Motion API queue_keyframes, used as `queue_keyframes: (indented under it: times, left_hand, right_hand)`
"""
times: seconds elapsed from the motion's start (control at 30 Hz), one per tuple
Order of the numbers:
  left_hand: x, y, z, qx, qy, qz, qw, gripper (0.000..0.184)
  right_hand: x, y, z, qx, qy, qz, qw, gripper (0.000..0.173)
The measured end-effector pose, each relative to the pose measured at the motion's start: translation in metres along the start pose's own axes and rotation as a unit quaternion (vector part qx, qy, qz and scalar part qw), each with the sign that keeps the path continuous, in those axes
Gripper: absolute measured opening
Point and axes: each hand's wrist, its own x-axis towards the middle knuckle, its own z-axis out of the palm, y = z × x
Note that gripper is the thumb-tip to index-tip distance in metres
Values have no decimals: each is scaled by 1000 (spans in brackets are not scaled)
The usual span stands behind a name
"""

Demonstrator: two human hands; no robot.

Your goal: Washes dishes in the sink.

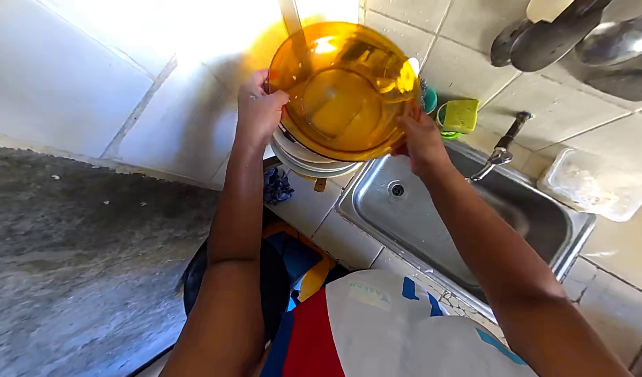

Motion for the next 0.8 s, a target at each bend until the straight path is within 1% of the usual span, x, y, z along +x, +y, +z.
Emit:
queue_keyframes:
  times: [0.03,0.07,0.13,0.17,0.23,0.3,0.4,0.43,0.47,0.53,0.6,0.63,0.7,0.8]
  left_hand:
    - [-16,13,0,6,-9,15,1000,46]
    - [-33,24,4,15,-19,25,999,48]
    - [-73,36,20,10,-59,32,998,54]
    - [-95,37,32,1,-95,27,995,57]
    - [-139,30,66,-14,-172,9,985,61]
    - [-178,6,113,-45,-247,-27,968,64]
    - [-208,-27,197,-67,-354,-157,919,66]
    - [-213,-35,224,-57,-383,-189,903,69]
    - [-216,-43,251,-30,-404,-202,891,71]
    - [-220,-58,302,51,-437,-193,877,74]
    - [-218,-72,344,109,-454,-175,867,77]
    - [-217,-79,360,131,-461,-171,861,76]
    - [-216,-94,386,179,-481,-164,843,74]
    - [-222,-109,407,226,-495,-161,823,71]
  right_hand:
    - [-16,-3,-13,27,-9,-25,999,54]
    - [-33,-4,-29,45,-18,-41,998,55]
    - [-72,5,-71,42,-31,-53,997,47]
    - [-91,17,-97,32,-33,-51,998,45]
    - [-123,51,-144,15,4,-45,999,45]
    - [-154,92,-186,1,52,-2,999,49]
    - [-180,158,-233,-11,138,93,986,40]
    - [-182,183,-248,-13,161,118,980,37]
    - [-181,206,-261,-16,179,141,974,34]
    - [-171,244,-282,-32,207,190,959,31]
    - [-153,278,-300,-55,224,230,945,36]
    - [-144,292,-306,-67,231,242,940,38]
    - [-130,311,-309,-107,255,265,924,37]
    - [-115,331,-312,-153,262,300,904,36]
